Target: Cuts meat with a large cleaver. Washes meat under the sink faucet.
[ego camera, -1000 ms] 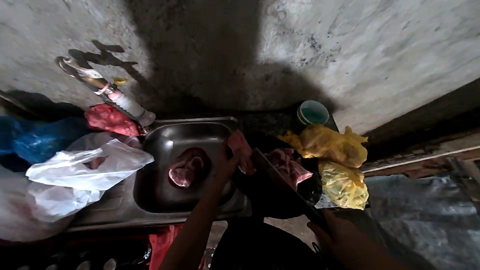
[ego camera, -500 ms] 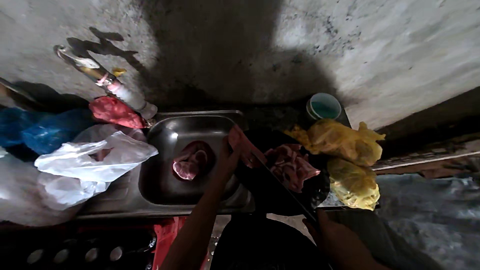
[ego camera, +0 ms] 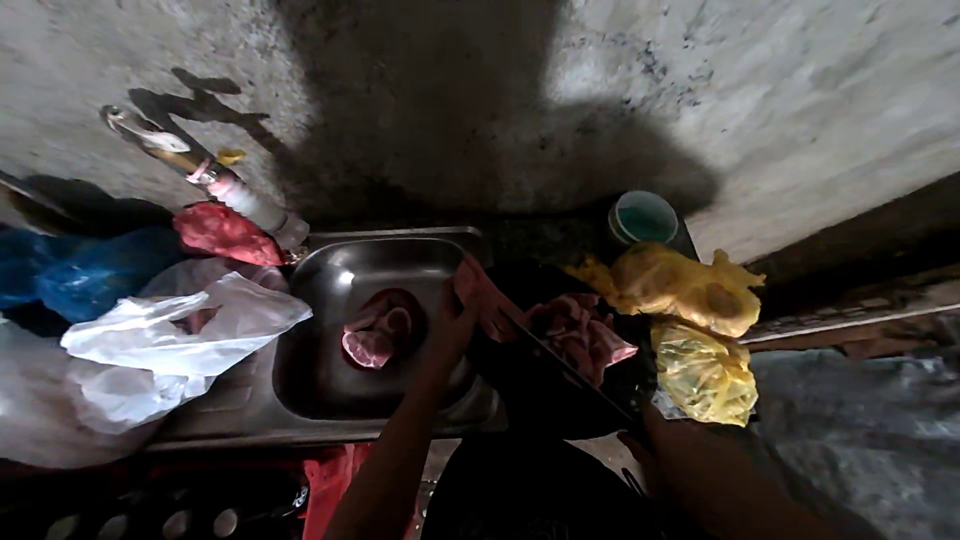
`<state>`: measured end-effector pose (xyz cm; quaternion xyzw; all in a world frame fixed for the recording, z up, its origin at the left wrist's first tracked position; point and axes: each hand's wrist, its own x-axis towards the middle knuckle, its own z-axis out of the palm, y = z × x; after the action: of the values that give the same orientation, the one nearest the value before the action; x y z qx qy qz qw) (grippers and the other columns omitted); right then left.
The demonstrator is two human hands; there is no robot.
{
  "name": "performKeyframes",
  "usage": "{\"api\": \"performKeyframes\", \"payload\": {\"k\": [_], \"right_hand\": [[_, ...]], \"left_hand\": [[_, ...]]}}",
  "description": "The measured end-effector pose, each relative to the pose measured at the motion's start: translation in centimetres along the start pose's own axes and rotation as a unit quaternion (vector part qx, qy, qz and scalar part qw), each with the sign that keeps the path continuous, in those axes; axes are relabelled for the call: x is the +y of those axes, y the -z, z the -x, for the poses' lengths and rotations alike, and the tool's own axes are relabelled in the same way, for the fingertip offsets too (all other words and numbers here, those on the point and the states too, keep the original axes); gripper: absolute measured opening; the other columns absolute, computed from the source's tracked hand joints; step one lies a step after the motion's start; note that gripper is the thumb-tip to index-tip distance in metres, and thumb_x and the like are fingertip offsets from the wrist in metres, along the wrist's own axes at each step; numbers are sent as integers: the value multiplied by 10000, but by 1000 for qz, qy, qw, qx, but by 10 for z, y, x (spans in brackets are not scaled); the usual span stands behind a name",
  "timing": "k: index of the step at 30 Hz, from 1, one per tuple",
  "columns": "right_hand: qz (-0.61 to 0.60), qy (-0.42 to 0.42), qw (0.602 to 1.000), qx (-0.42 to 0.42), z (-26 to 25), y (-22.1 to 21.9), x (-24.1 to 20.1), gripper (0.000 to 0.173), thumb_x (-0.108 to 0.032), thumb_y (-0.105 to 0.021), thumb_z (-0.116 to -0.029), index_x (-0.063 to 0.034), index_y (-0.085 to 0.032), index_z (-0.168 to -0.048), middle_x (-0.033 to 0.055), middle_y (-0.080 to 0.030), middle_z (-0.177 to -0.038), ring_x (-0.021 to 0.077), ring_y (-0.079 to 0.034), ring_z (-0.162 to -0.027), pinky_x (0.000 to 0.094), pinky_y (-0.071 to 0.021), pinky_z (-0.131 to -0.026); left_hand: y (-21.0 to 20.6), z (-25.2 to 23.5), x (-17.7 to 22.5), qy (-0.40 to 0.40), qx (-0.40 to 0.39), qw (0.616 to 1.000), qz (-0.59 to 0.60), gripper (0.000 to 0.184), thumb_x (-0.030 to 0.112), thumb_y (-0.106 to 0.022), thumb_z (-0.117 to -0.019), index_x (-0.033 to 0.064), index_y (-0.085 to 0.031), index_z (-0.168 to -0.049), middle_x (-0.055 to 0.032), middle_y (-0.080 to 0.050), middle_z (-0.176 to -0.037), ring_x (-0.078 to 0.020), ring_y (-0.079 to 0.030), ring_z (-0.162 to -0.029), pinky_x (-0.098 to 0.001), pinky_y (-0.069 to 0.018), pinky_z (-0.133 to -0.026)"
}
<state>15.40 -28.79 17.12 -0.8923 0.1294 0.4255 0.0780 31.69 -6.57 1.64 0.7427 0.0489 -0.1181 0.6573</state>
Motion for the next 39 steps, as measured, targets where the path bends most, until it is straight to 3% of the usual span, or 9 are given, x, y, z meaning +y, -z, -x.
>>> {"api": "performKeyframes", "payload": {"k": [10,13,17,24,29,34,36,38,39], "right_hand": [[-91,82,991,-54,-15,15,30,513,-407,-531,-1070,58,-534,-1285,265,-647,-967,425,-663,-930,581,-519,-848],[-67,75,993,-62,-2,27,28,524,-426,-517,-1072,58,-543,-1272,272,-654,-969,444,-665,-947,593,-519,-845],[-31,40,999,-5,6,9,25,562,-460,-484,-1076,58,-545,-1288,308,-681,-989,502,-681,-993,634,-523,-850],[-168,20,983,77,-3,-56,21,547,-394,-539,-1063,80,-555,-1337,321,-707,-949,522,-704,-926,665,-531,-826],[-170,73,975,126,-14,-64,23,528,-364,-539,-1062,117,-571,-1278,312,-699,-873,523,-707,-853,660,-539,-768],[-174,59,977,105,-15,-62,16,537,-371,-529,-1066,112,-560,-1297,309,-701,-874,518,-707,-857,653,-539,-776],[-173,60,977,111,-5,-58,13,514,-347,-545,-1060,121,-567,-1271,306,-697,-844,513,-709,-821,646,-543,-748],[-177,65,972,138,5,-55,13,498,-341,-574,-1041,120,-595,-1228,293,-688,-790,497,-707,-754,634,-545,-688],[-177,65,972,143,8,-52,13,502,-347,-581,-1035,114,-600,-1234,291,-689,-787,495,-707,-745,637,-545,-680]], "left_hand": [[4,-9,7,26,-30,998,-49,554,248,-571,-1039,81,-376,-1531,-207,-586,-1365,-288,-613,-1183,-479,-512,-984],[5,-9,16,29,-55,997,-49,539,213,-569,-1035,51,-392,-1518,-219,-576,-1366,-274,-605,-1179,-452,-508,-985],[5,-6,8,5,-49,998,-45,551,268,-594,-1009,6,-434,-1467,-199,-634,-1257,-217,-642,-1104,-407,-534,-955],[-1,-9,13,30,-6,997,-72,542,274,-578,-1020,-7,-434,-1460,-226,-640,-1218,-269,-644,-1088,-453,-527,-946],[-1,-7,26,50,-19,995,-80,476,223,-537,-1059,-11,-439,-1461,-225,-644,-1188,-246,-646,-1029,-415,-528,-915],[1,-10,31,84,-25,993,-83,483,304,-504,-1081,1,-458,-1455,-221,-650,-1186,-253,-642,-1035,-426,-518,-930],[2,-9,28,102,-20,992,-65,447,324,-439,-1101,-26,-530,-1364,-160,-643,-1034,-180,-615,-868,-353,-523,-808],[3,-5,25,133,-29,990,-30,455,351,-367,-1119,-33,-601,-1185,-54,-592,-817,-86,-566,-663,-256,-509,-638],[4,-3,26,157,-49,986,-19,473,364,-343,-1124,-32,-593,-1185,-38,-576,-791,-80,-551,-631,-248,-501,-611]]}}
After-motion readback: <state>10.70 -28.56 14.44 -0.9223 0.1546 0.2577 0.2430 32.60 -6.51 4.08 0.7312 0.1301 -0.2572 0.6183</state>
